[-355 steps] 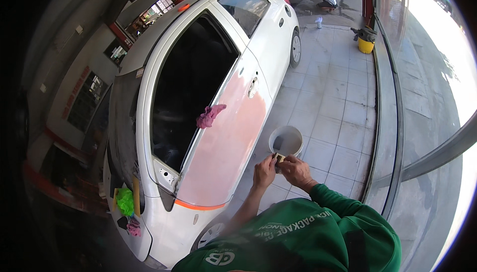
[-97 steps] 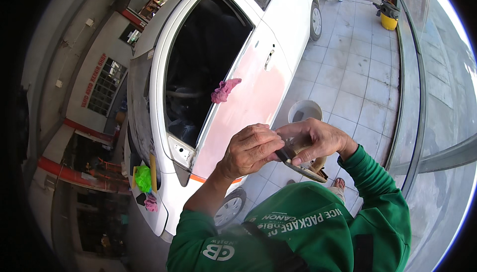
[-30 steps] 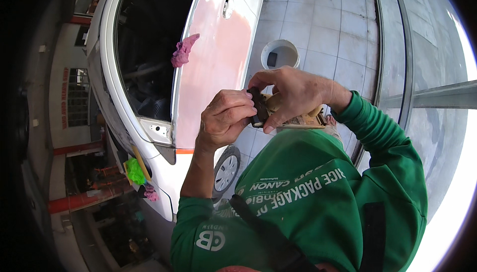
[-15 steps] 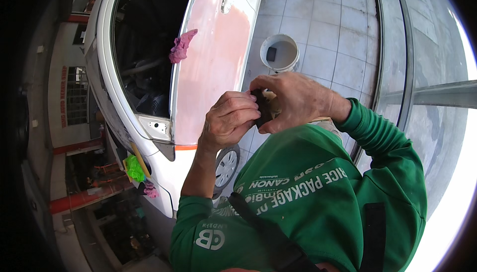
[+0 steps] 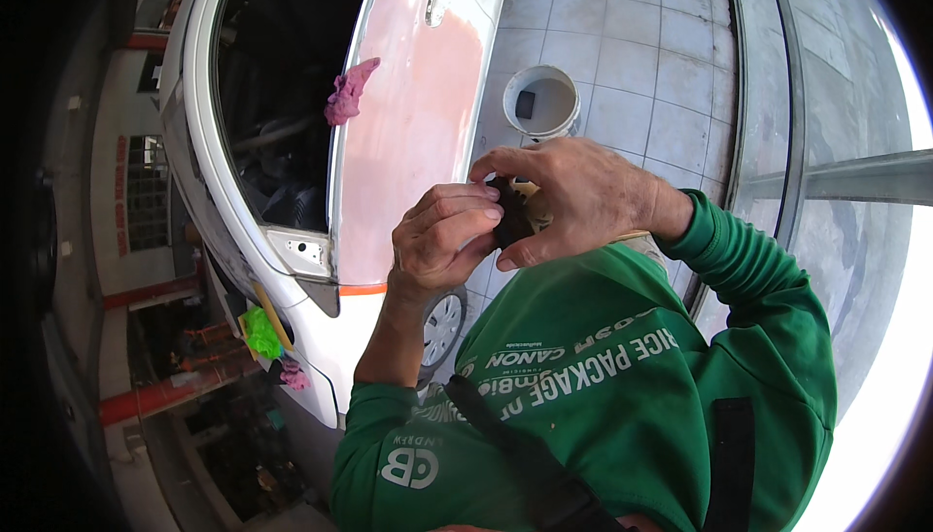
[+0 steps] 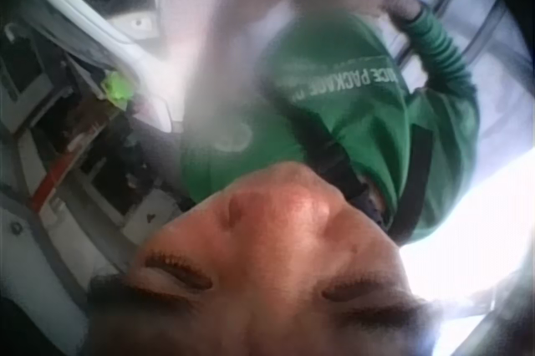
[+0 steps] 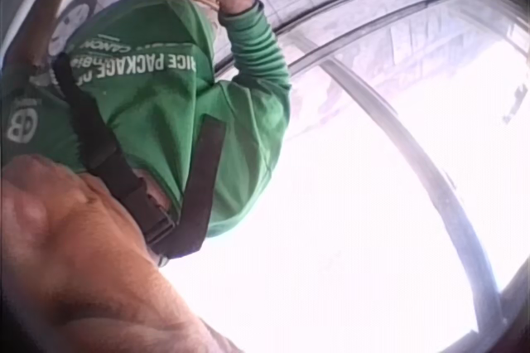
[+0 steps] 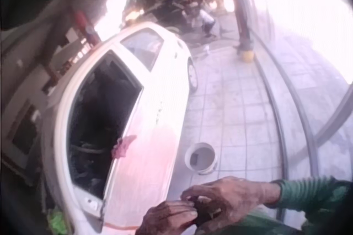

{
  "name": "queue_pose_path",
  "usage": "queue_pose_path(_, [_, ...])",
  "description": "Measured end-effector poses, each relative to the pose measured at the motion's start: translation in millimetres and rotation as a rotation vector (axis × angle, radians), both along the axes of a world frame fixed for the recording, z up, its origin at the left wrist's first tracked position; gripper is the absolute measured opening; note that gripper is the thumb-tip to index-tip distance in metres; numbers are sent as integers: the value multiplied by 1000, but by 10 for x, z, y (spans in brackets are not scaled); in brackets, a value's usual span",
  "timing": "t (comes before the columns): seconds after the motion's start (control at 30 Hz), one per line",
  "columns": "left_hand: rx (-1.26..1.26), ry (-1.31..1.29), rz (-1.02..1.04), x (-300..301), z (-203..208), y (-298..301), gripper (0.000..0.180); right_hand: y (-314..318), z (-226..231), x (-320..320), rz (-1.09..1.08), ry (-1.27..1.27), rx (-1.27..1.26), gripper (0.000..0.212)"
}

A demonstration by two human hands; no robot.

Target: The person sands a pink primer patch on a white car door using a sanding block and sandpaper. They wipe the surface with a cloth, change sandpaper sheets, and continue sanding the area.

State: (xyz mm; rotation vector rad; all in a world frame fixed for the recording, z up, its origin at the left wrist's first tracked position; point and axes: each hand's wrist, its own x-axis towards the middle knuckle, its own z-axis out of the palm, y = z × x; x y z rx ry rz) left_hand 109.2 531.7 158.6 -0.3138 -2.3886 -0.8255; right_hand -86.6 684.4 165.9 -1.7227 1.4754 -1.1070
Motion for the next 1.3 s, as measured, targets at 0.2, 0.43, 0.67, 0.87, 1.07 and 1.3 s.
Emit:
queue_pose_path(0.2, [-67,-78,30,24,80,10,59,-24,-32,8,-7,48,-25,75])
queue_pose_path(0.43, [16,-327,-81,34,337,-52,61,-42,-66,31,41,27,69,71])
queue_pose_path(0.67, [-41,-458,157,-119,576,-66,20,-53,-151,67,47,85,15,63])
queue_pose_path(0.87, [-117,-536,178,-231,469,108,24,-67,-100,56,40,80,81,55])
queue_pose_path(1.07, [-101,-544,140,-183,385,81,10,-62,-140,63,59,118,90,58])
queue_pose_path(1.3, [-238,-360,136,-194,449,-80,11,-101,-37,4,57,63,52,65])
